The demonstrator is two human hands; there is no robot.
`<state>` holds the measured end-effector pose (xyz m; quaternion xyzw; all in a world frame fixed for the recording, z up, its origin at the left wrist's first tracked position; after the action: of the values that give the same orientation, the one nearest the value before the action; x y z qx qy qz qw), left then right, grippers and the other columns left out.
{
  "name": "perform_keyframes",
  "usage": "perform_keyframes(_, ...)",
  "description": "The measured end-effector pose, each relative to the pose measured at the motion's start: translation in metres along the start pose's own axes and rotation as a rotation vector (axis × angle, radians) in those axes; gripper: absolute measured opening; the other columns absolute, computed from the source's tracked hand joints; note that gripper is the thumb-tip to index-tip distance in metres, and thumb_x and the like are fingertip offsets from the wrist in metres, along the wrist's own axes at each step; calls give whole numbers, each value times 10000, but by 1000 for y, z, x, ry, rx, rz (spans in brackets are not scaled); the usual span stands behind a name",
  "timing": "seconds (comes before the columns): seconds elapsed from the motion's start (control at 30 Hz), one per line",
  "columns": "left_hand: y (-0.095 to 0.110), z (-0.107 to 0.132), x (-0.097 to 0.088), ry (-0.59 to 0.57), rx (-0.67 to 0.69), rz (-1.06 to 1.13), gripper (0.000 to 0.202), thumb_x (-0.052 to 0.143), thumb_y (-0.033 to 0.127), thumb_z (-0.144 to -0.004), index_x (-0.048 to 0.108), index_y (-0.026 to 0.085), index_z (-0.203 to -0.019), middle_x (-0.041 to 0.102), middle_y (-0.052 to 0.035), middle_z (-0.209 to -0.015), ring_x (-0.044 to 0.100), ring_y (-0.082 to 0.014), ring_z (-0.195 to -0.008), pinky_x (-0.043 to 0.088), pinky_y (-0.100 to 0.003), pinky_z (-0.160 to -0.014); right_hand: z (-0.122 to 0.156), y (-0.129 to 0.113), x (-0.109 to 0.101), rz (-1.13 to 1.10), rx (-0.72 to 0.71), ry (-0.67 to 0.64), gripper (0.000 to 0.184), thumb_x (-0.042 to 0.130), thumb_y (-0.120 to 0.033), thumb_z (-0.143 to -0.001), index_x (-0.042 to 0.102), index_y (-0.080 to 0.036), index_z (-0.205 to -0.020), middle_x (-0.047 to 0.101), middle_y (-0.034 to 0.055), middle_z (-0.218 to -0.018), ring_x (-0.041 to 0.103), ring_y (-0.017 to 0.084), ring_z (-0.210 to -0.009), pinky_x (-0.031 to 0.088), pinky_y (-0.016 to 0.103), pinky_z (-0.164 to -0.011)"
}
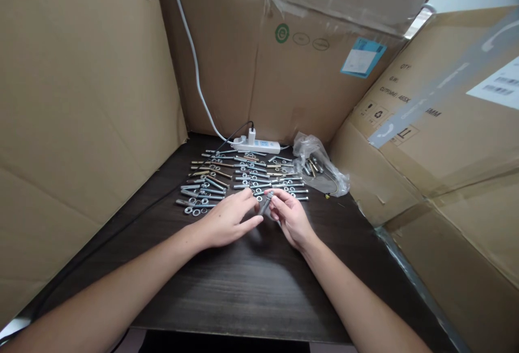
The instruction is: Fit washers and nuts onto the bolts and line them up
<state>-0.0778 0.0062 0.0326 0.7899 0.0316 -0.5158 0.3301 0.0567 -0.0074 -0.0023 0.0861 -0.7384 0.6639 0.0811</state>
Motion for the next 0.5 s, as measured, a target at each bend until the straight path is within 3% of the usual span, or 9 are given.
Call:
perform_keyframes(0.13,1,-3,5,-13,79,-6,207,422,300,-913,597,195,-876,563,-35,-867,531,-182,-885,442,-329,-827,1,0,2,19,6,-18,262,631,-373,-795,650,-213,-1001,500,-8,-719,347,85,-551,278,230,-488)
perform_keyframes(0.5,-7,-4,2,99,22,-30,193,468,297,-881,574,175,-776,552,-27,-803,520,-166,-795,431,-292,-741,-1,2,0,34,7,66,260,637,-402,-781,611,-216,-960,478,-31,-657,387,91,-540,282,215,-466)
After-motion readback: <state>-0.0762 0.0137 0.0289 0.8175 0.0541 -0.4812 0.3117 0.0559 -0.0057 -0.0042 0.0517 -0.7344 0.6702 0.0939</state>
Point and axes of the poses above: each hand's wrist, its own z-axis away from the middle knuckle, its own x-axis out of the palm, y = z × x, the point moved 6 cm from there along -z, towards the middle knuckle
